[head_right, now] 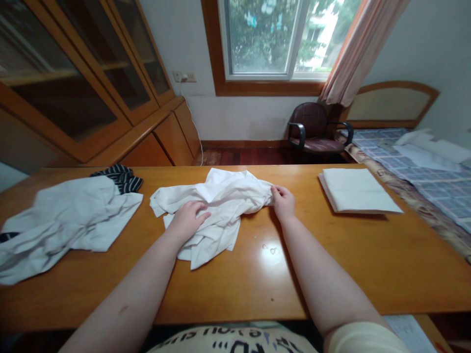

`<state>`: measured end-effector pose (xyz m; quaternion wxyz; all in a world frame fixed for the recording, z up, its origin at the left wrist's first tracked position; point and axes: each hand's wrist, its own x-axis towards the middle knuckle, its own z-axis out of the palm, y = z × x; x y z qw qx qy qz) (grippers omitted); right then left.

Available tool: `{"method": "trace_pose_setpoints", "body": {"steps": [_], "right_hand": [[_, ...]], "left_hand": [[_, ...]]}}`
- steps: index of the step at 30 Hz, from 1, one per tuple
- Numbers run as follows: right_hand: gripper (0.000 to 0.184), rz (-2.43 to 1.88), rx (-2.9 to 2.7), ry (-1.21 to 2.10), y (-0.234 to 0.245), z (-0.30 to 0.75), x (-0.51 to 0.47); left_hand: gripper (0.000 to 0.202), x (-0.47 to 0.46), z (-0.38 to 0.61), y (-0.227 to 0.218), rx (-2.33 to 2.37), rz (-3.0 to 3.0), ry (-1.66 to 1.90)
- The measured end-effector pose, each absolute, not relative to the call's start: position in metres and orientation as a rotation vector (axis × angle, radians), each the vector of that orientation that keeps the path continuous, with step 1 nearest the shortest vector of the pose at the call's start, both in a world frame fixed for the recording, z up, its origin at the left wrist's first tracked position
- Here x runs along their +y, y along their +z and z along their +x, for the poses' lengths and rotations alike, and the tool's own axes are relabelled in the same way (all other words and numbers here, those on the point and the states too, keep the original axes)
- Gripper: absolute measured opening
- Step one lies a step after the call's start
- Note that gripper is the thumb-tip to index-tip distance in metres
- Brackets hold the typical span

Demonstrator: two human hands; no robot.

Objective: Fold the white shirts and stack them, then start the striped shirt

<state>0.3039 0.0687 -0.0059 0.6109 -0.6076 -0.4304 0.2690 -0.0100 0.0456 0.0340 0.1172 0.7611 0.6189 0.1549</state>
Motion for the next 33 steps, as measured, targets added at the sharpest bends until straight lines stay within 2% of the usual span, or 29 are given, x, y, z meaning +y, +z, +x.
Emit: {"method": "trace_pose_setpoints", "body": {"steps": [4,6,9,11,18,23,25,29,33], "right_hand": [[0.04,-1.39,-0.912,0.604,-0.007,0.307,0.071],[0.039,-1.389,-0.895,0.59,-0.008,0.308,0.072],[0.039,-1.412,-0.9,0.556,-0.01,0.31,0.074],[0.041,-1.435,-0.945,0.524,-0.011,0.311,0.075],[0.047,-1.621,-1.265,0.31,-0.004,0.307,0.07],[0.039,-1.979,-1.529,0.342,0.008,0.299,0.062],[0.033,-1.835,-1.554,0.279,0.013,0.294,0.058],[0.018,-1.257,-1.781,0.189,0.023,0.277,0.043],[0.041,-0.934,-2.179,0.545,0.03,0.256,0.031]], "left_hand": [[0.057,0.047,-0.016,0.031,2.278,2.025,0.395],[0.052,0.05,-0.019,0.03,2.252,1.965,0.333],[0.032,0.054,-0.022,0.03,2.095,1.954,0.298],[0.026,0.056,-0.024,0.031,2.071,1.966,0.36],[0.031,0.052,-0.024,0.032,2.235,2.057,0.869],[0.042,0.049,-0.015,0.028,1.848,2.256,1.045],[0.051,0.046,-0.009,0.025,1.648,2.366,0.996],[0.078,0.034,0.008,0.023,1.382,2.592,0.898],[0.083,0.025,0.017,0.027,1.126,2.587,0.844]]}}
